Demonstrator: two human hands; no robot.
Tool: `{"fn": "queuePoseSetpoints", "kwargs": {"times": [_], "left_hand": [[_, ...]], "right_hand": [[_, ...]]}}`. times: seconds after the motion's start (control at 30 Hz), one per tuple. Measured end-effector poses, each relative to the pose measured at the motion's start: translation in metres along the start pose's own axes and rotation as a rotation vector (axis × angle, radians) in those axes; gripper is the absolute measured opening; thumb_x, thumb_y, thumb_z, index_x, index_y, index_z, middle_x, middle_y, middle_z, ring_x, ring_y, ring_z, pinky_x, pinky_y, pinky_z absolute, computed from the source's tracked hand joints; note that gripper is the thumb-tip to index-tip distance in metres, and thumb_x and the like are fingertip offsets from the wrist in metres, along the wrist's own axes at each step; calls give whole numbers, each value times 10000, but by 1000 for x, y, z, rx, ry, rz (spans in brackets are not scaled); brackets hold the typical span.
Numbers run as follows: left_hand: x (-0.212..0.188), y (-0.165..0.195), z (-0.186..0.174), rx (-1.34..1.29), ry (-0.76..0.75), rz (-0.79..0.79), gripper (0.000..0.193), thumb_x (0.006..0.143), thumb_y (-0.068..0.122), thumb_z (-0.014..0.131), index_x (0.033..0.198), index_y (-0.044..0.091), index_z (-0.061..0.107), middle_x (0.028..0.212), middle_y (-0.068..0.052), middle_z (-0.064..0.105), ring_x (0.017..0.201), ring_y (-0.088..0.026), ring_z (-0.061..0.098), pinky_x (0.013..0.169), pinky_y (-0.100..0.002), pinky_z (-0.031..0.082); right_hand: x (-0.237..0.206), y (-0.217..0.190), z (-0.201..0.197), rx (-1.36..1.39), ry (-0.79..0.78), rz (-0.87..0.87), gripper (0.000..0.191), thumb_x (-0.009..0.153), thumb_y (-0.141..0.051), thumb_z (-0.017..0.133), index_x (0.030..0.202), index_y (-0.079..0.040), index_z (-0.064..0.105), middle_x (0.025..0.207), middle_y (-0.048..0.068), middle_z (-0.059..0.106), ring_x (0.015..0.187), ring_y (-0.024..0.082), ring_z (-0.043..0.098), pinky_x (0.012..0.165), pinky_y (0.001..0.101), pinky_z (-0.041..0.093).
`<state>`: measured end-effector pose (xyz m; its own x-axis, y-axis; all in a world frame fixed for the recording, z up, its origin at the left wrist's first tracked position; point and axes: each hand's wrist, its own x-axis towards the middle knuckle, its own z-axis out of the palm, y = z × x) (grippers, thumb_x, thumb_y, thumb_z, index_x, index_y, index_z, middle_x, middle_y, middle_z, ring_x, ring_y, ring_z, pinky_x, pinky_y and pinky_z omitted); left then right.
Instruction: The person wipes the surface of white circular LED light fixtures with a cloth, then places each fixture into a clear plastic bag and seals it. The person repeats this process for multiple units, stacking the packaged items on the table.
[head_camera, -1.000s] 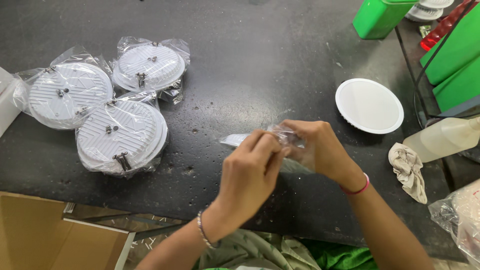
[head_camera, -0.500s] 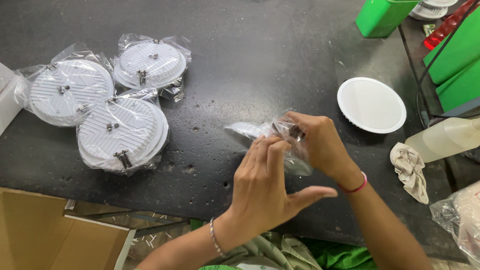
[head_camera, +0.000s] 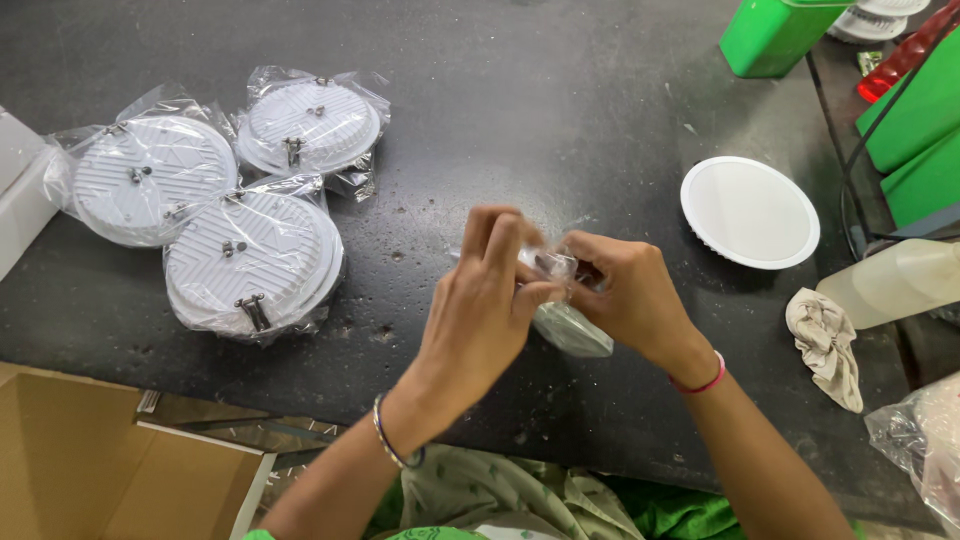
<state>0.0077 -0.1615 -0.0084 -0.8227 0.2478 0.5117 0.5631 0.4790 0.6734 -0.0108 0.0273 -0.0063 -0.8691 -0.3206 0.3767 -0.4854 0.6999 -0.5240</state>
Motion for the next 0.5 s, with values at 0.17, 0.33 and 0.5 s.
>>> {"fn": "queuePoseSetpoints", "kwargs": {"times": [0.17, 0.33, 0.5], "left_hand": [[8, -12, -8, 82, 54, 332, 118, 868, 42, 739, 951, 98, 676, 1046, 0, 632, 985, -185, 680, 806, -324, 608], [7, -27, -7, 176, 16, 533, 226, 868, 46, 758, 1081, 116, 730, 1120, 8, 665, 1077, -169, 676, 797, -289, 615], [-3, -38, -10, 214, -26, 561, 361, 866, 1, 707, 1215, 91, 726, 1257, -20, 667, 1183, -197, 667, 889, -308, 606]], "right_hand": [[0, 2, -2, 90, 0, -32, 221, 827, -144, 812, 986, -41, 699, 775, 87, 708, 631, 128, 694, 609, 281, 556], [2, 3, -8, 94, -27, 14, 244, 806, -22, 729, 1047, -65, 728, 743, 81, 704, 601, 116, 664, 605, 272, 556], [3, 5, -11, 53, -33, 61, 219, 844, -7, 724, 1047, -81, 755, 719, 94, 704, 565, 128, 613, 558, 294, 512]]}}
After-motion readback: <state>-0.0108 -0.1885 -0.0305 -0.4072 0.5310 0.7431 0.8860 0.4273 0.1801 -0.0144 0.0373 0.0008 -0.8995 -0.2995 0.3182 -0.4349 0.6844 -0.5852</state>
